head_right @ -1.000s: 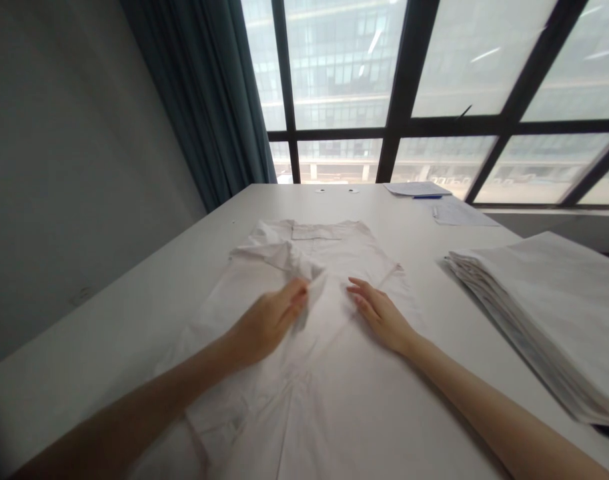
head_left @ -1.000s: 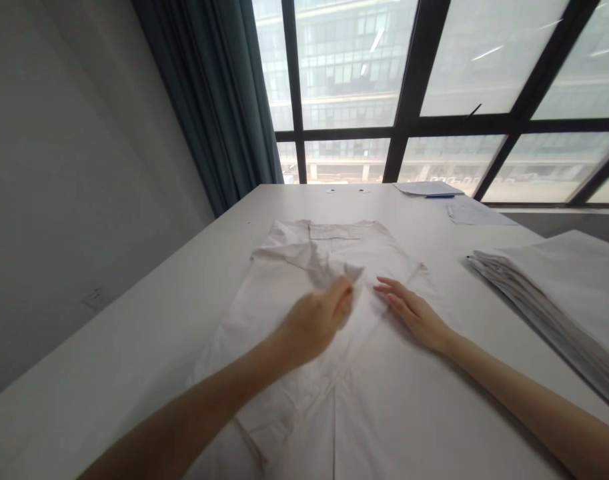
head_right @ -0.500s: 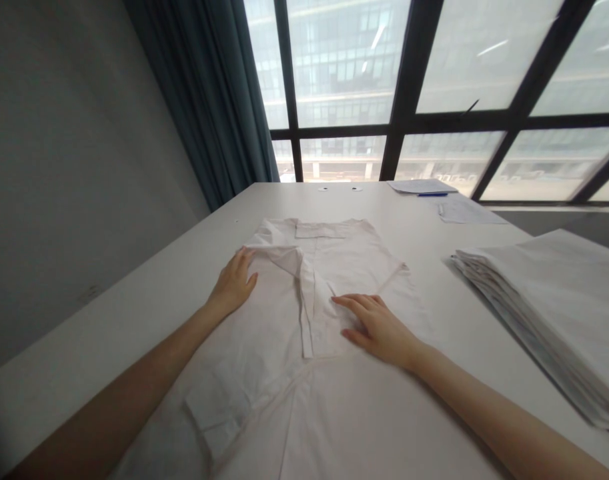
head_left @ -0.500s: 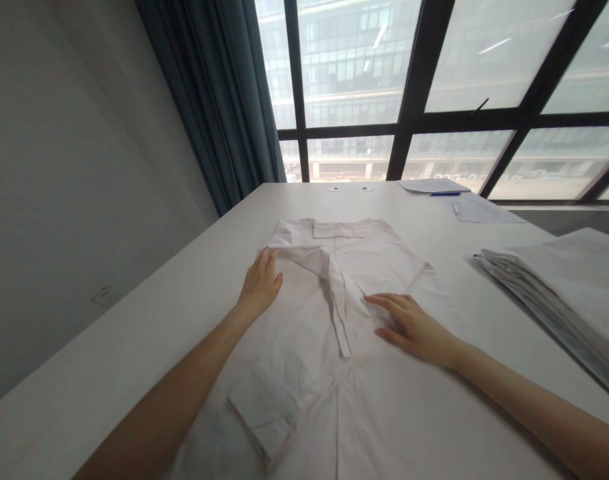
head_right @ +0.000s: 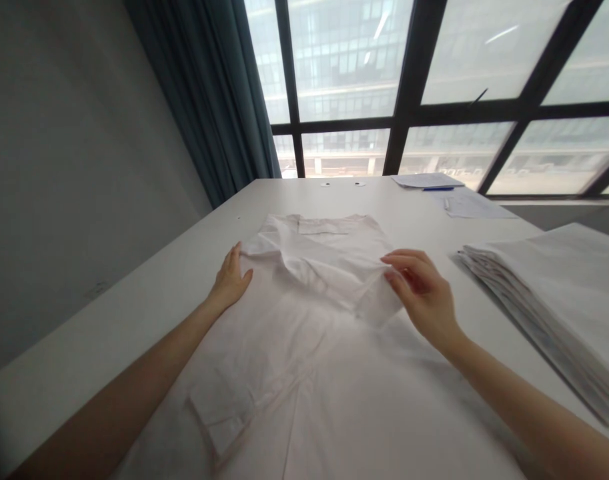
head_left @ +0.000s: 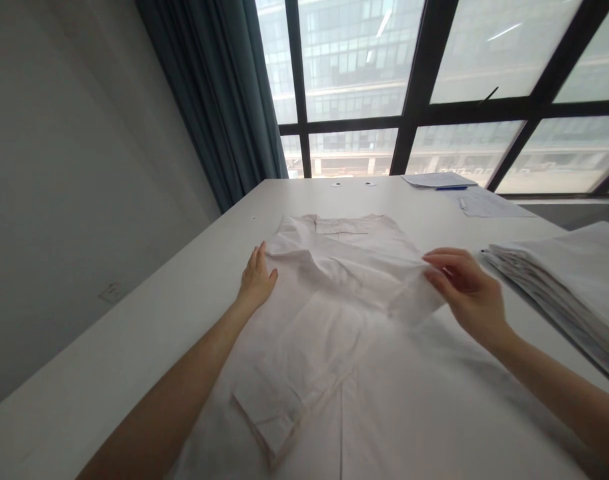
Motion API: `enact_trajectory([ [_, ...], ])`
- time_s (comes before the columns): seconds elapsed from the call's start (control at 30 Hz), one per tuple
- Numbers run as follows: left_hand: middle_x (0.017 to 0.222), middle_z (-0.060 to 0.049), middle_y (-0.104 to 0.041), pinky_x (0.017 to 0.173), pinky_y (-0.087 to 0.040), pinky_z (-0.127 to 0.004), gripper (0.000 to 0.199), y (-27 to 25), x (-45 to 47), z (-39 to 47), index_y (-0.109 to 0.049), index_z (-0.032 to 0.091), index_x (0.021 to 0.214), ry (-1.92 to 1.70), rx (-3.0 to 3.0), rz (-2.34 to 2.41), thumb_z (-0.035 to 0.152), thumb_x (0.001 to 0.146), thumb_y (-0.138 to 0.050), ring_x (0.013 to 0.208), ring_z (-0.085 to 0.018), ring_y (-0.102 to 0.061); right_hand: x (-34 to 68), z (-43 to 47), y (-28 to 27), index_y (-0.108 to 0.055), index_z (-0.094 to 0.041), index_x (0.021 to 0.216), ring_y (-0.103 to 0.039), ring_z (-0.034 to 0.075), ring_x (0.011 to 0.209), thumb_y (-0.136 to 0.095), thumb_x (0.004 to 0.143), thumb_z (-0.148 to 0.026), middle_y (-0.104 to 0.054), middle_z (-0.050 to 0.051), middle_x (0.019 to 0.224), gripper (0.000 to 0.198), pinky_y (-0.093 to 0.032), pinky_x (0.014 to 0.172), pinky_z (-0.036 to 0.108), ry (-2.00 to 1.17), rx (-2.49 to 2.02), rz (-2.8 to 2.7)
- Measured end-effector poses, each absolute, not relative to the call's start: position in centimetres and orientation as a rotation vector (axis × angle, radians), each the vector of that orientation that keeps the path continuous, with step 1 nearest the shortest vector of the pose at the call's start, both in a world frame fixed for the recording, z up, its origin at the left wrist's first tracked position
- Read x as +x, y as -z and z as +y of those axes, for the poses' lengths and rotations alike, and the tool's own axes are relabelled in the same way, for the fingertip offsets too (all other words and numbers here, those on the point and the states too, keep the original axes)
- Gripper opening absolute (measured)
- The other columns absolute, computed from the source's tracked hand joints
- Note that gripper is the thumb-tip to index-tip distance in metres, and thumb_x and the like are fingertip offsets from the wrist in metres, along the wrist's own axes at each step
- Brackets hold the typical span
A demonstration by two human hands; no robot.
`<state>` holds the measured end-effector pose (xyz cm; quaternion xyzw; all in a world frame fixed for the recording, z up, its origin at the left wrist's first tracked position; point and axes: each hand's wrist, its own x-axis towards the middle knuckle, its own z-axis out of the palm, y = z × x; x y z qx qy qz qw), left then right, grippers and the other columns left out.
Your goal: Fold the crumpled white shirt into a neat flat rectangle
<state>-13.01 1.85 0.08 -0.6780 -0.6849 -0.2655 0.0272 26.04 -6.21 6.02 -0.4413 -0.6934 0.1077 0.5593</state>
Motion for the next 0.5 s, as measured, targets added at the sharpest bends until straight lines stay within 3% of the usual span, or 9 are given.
enact_trajectory([
  [0.07, 0.157, -0.018, -0.025, 0.109, -0.038, -0.049, 0.073, -0.2, -13.0, 1.8, -0.015, 0.019, 0.153, 0.772, -2.102, -2.127, 0.021, 0.088, -0.049, 0.144, -0.03, -0.027, 26.7, -6.1, -7.0, -0.067, -0.028, 0.096, -0.061, 0.025, 0.101, -0.067, 0.085, -0.036, -0.063, 0.006, 0.106, 0.013, -0.053, 0.088, 0.043, -0.131, -1.043, -1.51],
  [0.23, 0.154, -0.014, -0.035, 0.11, -0.037, -0.048, 0.051, -0.3, -12.8, 1.8, -0.043, 0.02, 0.143, 0.485, -2.141, -2.104, 0.02, 0.092, -0.042, 0.143, -0.031, -0.031, 28.2, -4.9, -7.4, -0.066, -0.026, 0.102, -0.067, 0.025, 0.093, -0.074, 0.076, -0.041, -0.066, 0.005, 0.11, 0.031, -0.055, 0.086, 0.045, -0.26, -1.126, -1.41],
  [0.37, 0.15, -0.014, -0.042, 0.111, -0.036, -0.045, 0.047, -0.1, -12.8, 1.9, -0.048, 0.017, 0.14, 0.406, -2.13, -2.085, 0.021, 0.094, -0.039, 0.14, -0.029, -0.037, 30.1, -3.1, -5.6, -0.064, -0.023, 0.113, -0.069, 0.023, 0.079, -0.07, 0.074, -0.051, -0.069, 0.008, 0.108, 0.047, -0.055, 0.065, 0.037, -0.398, -1.379, -1.525],
  [0.5, 0.148, -0.012, -0.046, 0.111, -0.036, -0.044, 0.047, 0.2, -13.0, 2.0, -0.048, 0.018, 0.14, 0.405, -2.118, -2.08, 0.022, 0.094, -0.039, 0.138, -0.028, -0.039, 31.5, -2.0, -4.2, -0.068, -0.019, 0.107, -0.058, 0.016, 0.057, -0.073, 0.067, -0.058, -0.069, 0.003, 0.081, 0.056, -0.044, 0.047, 0.027, -0.669, -1.597, -1.725],
])
